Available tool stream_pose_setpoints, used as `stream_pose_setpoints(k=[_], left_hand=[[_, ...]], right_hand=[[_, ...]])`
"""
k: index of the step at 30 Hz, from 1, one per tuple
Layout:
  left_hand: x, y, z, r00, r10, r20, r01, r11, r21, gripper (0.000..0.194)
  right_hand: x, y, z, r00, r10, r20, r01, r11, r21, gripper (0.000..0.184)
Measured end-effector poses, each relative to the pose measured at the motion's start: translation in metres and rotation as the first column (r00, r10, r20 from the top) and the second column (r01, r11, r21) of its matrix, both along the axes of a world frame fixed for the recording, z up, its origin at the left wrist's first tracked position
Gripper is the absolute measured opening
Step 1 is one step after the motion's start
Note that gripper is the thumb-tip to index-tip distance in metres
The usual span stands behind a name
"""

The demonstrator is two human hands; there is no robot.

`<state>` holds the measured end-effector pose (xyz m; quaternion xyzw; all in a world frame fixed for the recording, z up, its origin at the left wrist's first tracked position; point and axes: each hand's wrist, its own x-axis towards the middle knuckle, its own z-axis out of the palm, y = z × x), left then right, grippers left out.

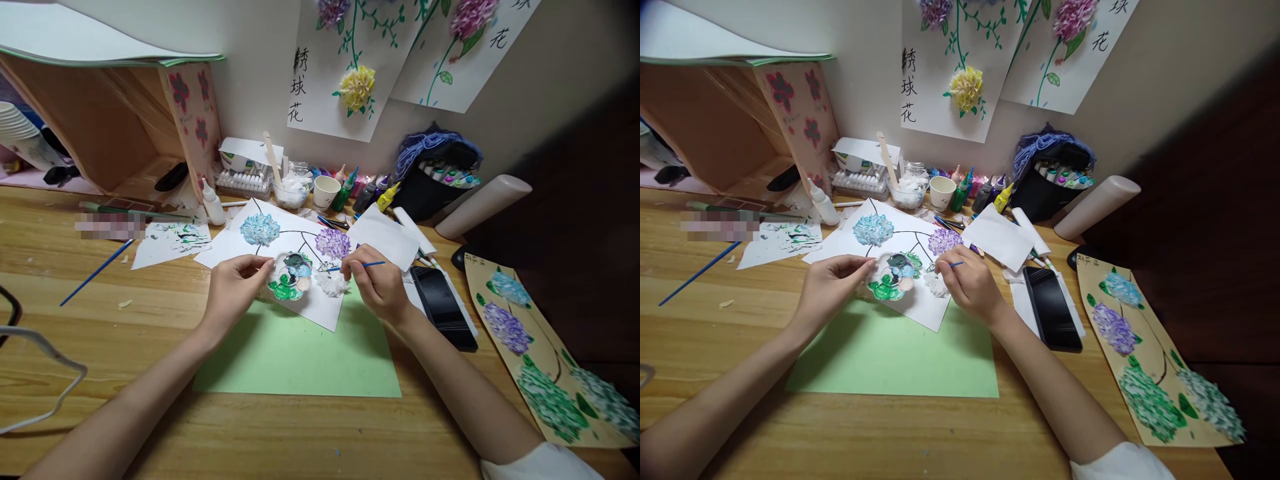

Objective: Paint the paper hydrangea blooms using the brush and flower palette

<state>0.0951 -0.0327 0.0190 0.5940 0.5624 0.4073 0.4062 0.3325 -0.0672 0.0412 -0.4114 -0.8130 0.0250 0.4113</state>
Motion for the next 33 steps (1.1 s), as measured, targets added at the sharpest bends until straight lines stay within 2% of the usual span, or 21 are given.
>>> stream_pose_setpoints(k=[7, 25, 33], left_hand=[[0.0001, 0.0001, 0.0010, 1.000, 0.005, 0.007, -0.005, 1.000, 0.009, 0.032], [0.0007, -0.0006, 0.0025, 1.000, 0.012, 0.000, -0.012, 1.000, 0.010, 0.031], [0.0008, -0.0007, 0.0035, 1.000, 0.014, -0.005, -0.014, 1.000, 0.010, 0.031]], right_hand=[[0.0007, 0.0014, -0.0007, 0.999, -0.011, 0.038, 0.011, 1.000, -0.002, 0.023], [0.0062, 0.0005, 0.0057, 0.999, -0.052, 0.015, 0.052, 0.999, -0.013, 0.027], [0.0048, -0.0010, 0.0064, 1.000, -0.006, 0.021, 0.007, 1.000, -0.006, 0.024]])
